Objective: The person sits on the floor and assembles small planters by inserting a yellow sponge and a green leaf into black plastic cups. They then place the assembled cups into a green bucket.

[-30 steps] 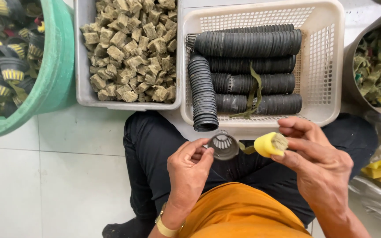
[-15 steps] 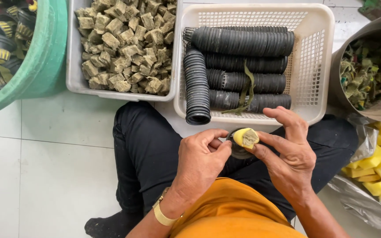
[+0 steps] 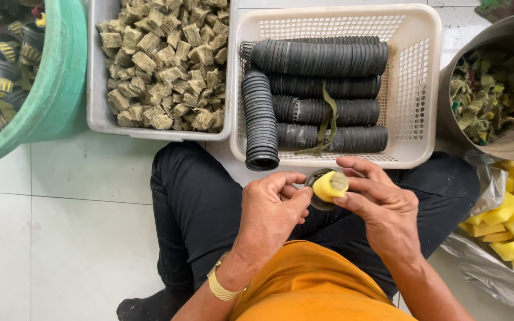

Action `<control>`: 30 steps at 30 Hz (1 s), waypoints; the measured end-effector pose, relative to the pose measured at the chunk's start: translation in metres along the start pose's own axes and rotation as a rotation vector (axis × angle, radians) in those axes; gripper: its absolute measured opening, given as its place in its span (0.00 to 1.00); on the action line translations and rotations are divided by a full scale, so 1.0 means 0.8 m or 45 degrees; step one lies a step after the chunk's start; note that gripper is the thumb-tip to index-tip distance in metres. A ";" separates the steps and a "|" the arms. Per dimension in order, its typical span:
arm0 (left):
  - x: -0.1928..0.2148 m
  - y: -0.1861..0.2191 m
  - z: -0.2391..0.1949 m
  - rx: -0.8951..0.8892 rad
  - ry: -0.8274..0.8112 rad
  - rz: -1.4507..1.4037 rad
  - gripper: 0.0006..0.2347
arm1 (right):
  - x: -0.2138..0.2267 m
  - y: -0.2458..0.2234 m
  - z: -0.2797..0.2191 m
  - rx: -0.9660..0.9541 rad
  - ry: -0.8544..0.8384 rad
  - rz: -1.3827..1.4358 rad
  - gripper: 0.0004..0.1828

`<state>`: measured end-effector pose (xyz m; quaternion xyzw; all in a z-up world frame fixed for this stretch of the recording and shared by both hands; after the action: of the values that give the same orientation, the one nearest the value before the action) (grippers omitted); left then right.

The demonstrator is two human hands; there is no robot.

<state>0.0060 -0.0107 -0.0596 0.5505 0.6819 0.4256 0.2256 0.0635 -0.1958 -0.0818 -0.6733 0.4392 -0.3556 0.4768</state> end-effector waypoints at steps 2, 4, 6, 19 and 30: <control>0.000 -0.001 0.002 0.022 0.002 -0.034 0.12 | 0.005 0.013 0.001 -0.218 -0.004 0.235 0.17; 0.001 -0.002 0.003 0.031 0.013 -0.023 0.11 | 0.013 0.008 0.001 -0.142 0.078 0.278 0.17; 0.000 0.001 0.003 0.027 0.020 -0.003 0.11 | 0.016 0.004 0.000 -0.095 0.067 0.260 0.17; -0.002 0.021 -0.005 -0.275 0.182 0.242 0.09 | 0.029 -0.005 -0.008 0.093 -0.051 0.494 0.19; -0.018 0.025 -0.018 -0.370 0.229 0.094 0.08 | 0.025 0.001 -0.005 0.089 0.003 0.466 0.19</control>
<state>0.0100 -0.0288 -0.0376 0.4964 0.6100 0.5751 0.2251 0.0668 -0.2160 -0.0802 -0.5648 0.5423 -0.2788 0.5560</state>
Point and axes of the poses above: each hand's wrist, its own z-axis towards the middle knuckle, its own x-axis out of the back of the hand, y = z × x, the point moved 5 cm from there along z, towards the middle knuckle, and after that the axes turned 5 degrees about -x, right-handed, at the moved point
